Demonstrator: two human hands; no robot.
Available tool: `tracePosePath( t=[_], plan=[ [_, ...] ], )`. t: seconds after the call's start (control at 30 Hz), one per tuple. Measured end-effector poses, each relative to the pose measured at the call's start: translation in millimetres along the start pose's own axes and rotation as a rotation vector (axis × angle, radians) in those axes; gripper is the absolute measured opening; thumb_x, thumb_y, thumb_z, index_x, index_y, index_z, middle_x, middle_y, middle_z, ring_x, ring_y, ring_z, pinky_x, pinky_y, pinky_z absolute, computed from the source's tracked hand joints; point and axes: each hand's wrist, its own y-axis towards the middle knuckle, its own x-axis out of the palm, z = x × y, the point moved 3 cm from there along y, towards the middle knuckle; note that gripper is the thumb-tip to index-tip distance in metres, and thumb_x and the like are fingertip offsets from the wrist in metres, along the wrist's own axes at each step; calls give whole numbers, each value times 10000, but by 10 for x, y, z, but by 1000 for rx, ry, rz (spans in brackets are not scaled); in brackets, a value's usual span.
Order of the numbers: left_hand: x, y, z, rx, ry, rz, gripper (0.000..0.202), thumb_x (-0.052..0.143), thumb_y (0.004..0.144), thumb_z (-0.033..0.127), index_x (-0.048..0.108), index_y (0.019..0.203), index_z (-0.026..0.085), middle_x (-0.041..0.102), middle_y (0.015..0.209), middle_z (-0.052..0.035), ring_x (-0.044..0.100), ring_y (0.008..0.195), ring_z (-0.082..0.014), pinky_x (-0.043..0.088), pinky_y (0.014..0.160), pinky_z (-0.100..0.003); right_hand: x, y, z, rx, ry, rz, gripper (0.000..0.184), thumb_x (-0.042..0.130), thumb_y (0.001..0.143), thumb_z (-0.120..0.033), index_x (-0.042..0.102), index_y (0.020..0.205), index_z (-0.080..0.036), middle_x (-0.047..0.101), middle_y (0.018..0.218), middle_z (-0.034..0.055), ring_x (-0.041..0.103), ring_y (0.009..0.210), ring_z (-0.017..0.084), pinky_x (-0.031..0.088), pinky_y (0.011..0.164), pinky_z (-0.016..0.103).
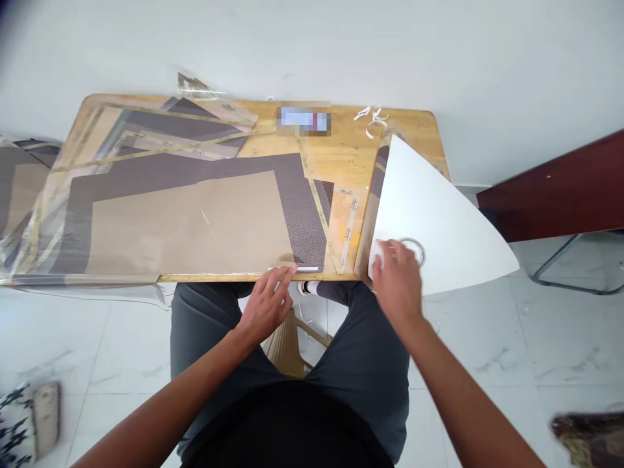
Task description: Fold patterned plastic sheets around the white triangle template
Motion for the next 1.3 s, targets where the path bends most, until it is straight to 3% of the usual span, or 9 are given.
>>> tracePosePath(
  t=[0.1, 0.2, 0.4, 0.6, 0.77, 0.9, 0.97, 1.07, 1.3],
  plan=[
    [-88, -193, -120, -163, 50, 66, 694, 553, 997, 108, 406, 1668, 208, 566, 1530, -155, 515, 1422, -338, 423, 1222, -515, 79, -219, -641, -221, 189, -50, 461, 407, 1084, -241, 585, 1506, -186, 659, 1379, 175, 601, 1252, 310, 480, 1080, 479],
    [-107, -335, -241, -288, 91, 92, 702, 586, 979, 101, 448, 1653, 241, 544, 1550, -158, 504, 1439, -355, 432, 1217, -537, 262, -427, -1009, -252, 162, -98, 491, 448, 1088, -251, 541, 1560, -154, 649, 1422, 175, 579, 1299, 325, 459, 1103, 491],
    [-56, -474, -445, -248, 131, 15, 771, 575, 942, 47, 437, 1666, 274, 542, 1579, -132, 511, 1464, -322, 450, 1218, -489, 549, -649, -948, -221, 93, -101, 635, 480, 1059, -202, 380, 1686, -183, 597, 1533, 166, 519, 1416, 330, 415, 1172, 505],
    [-72, -552, -540, -186, 117, -25, 839, 568, 933, 47, 345, 1710, 272, 508, 1644, -103, 478, 1516, -295, 429, 1260, -462, 552, -732, -964, -203, 125, -122, 717, 483, 1041, -217, 270, 1724, -186, 529, 1590, 206, 472, 1472, 363, 416, 1193, 568],
    [-31, -604, -557, -153, 73, -5, 845, 571, 924, 53, 326, 1713, 233, 457, 1691, -112, 439, 1557, -295, 405, 1287, -479, 342, -520, -1135, -152, 252, -79, 535, 458, 1063, -285, 482, 1591, -208, 560, 1511, 217, 513, 1423, 376, 436, 1150, 594],
    [4, -615, -559, -168, 78, -10, 803, 592, 899, 40, 432, 1661, 236, 466, 1687, -107, 447, 1550, -297, 412, 1281, -482, 240, -129, -1503, -251, 414, -216, 300, 414, 1105, -308, 672, 1243, -244, 694, 1222, 127, 653, 1165, 277, 492, 1017, 416],
    [8, -616, -555, -170, 78, -8, 762, 595, 899, 40, 480, 1628, 227, 480, 1676, -109, 454, 1543, -294, 420, 1276, -477, 271, 45, -1692, -282, 427, -322, 257, 424, 1111, -313, 670, 1131, -241, 705, 1106, 84, 678, 1008, 229, 486, 862, 333],
    [8, -620, -544, -166, 76, 3, 715, 597, 905, 45, 520, 1596, 215, 496, 1663, -116, 446, 1546, -292, 428, 1269, -478, 368, 209, -1893, -348, 341, -430, 192, 478, 1092, -287, 655, 1061, -219, 694, 1032, 50, 650, 823, 183, 383, 689, 299],
    [17, -633, -529, -177, 72, -17, 678, 604, 946, 98, 514, 1607, 217, 474, 1686, -99, 431, 1553, -297, 424, 1266, -472, 482, 320, -2007, -417, 206, -508, 142, 516, 1071, -280, 631, 1029, -208, 691, 1010, 39, 583, 705, 157, 245, 623, 318]
  ],
)
